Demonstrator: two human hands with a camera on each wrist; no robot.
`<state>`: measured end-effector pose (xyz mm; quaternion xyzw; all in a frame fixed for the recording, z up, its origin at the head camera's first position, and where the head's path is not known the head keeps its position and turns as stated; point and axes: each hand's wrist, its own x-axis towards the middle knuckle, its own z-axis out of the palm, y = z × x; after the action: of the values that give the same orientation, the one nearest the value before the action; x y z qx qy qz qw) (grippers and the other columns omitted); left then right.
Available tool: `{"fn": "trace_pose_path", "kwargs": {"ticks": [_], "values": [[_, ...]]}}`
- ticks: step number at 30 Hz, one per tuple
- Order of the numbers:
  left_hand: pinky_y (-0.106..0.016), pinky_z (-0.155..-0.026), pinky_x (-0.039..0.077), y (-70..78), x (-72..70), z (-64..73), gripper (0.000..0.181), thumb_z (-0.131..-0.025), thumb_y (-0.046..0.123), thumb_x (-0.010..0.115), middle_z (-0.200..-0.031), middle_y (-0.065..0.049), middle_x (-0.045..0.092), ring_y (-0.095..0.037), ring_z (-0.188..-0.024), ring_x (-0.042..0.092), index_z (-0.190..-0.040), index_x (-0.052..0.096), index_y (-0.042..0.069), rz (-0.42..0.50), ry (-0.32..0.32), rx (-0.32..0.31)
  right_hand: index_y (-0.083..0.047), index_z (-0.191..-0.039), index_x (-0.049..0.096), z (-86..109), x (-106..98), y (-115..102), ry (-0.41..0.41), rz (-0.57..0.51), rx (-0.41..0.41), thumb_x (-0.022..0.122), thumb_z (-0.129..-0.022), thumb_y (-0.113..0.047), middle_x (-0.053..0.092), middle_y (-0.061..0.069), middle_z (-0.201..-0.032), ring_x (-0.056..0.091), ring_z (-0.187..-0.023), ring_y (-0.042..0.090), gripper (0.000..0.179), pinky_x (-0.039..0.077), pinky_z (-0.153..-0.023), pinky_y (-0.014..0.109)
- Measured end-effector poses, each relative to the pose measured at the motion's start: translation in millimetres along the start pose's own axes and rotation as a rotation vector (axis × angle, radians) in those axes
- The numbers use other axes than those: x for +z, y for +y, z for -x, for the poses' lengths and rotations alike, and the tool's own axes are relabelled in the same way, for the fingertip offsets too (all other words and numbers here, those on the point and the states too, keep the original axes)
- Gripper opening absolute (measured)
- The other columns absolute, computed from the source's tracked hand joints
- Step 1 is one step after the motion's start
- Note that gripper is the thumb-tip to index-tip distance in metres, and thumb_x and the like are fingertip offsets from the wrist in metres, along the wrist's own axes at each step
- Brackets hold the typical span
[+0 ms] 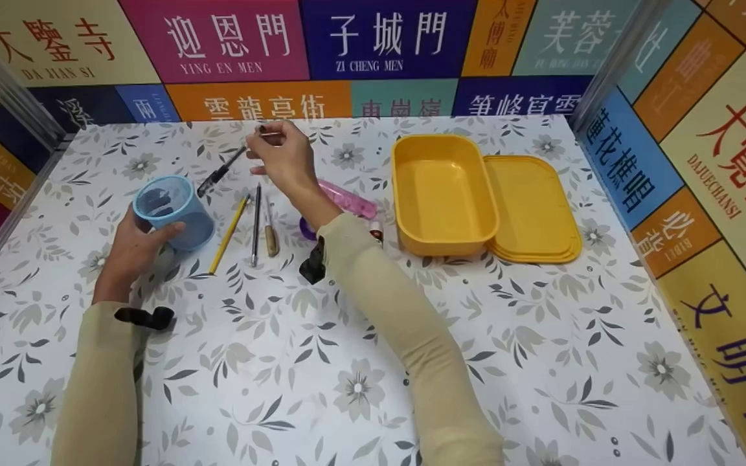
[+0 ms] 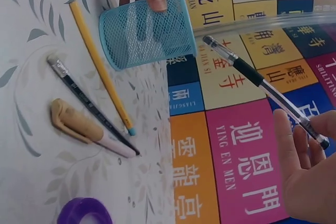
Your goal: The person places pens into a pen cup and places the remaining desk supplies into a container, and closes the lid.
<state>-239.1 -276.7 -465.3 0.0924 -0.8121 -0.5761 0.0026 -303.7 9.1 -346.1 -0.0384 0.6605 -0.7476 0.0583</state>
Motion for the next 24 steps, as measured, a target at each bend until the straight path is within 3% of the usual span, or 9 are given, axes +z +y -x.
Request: {"fn": "trace_pose_path", "kwargs": {"ticks": [12,20,24], "values": [[-0.044,-0.129,0.020,3.8,-2.5,-1.2,0.107,-0.077,0.045,0.085,-0.165,0.000,0.031,-0.020,-0.154,0.026,-0.160,0.018,0.033,0.022,-0.014,-0.008,-0.005,-0.120,0.055,-1.2,35,-17,-0.035,0.042,-0.162,0.067,-0.095,-0.009,0.065,0.008,-0.106,0.074,-0.092,0.027,0.027,0.064,-0.073,0.036],[-0.042,-0.128,0.022,1.2,-3.2,0.4,0.104,-0.079,0.044,0.084,-0.164,-0.003,0.032,-0.021,-0.154,0.026,-0.160,0.021,0.027,0.013,-0.028,0.058,-0.008,-0.118,0.056,0.6,58,-17,-0.072,0.165,-0.243,0.067,-0.095,-0.011,0.067,0.009,-0.107,0.073,-0.090,0.025,0.025,0.064,-0.071,0.033],[-0.041,-0.128,0.021,0.9,-4.0,-0.8,0.105,-0.078,0.043,0.084,-0.165,0.000,0.030,-0.020,-0.154,0.025,-0.160,0.019,0.030,0.017,-0.014,0.018,-0.009,-0.116,0.055,-0.4,66,-12,-0.089,0.200,-0.275,0.065,-0.096,-0.011,0.068,0.008,-0.106,0.073,-0.088,0.021,0.022,0.063,-0.070,0.030]]}}
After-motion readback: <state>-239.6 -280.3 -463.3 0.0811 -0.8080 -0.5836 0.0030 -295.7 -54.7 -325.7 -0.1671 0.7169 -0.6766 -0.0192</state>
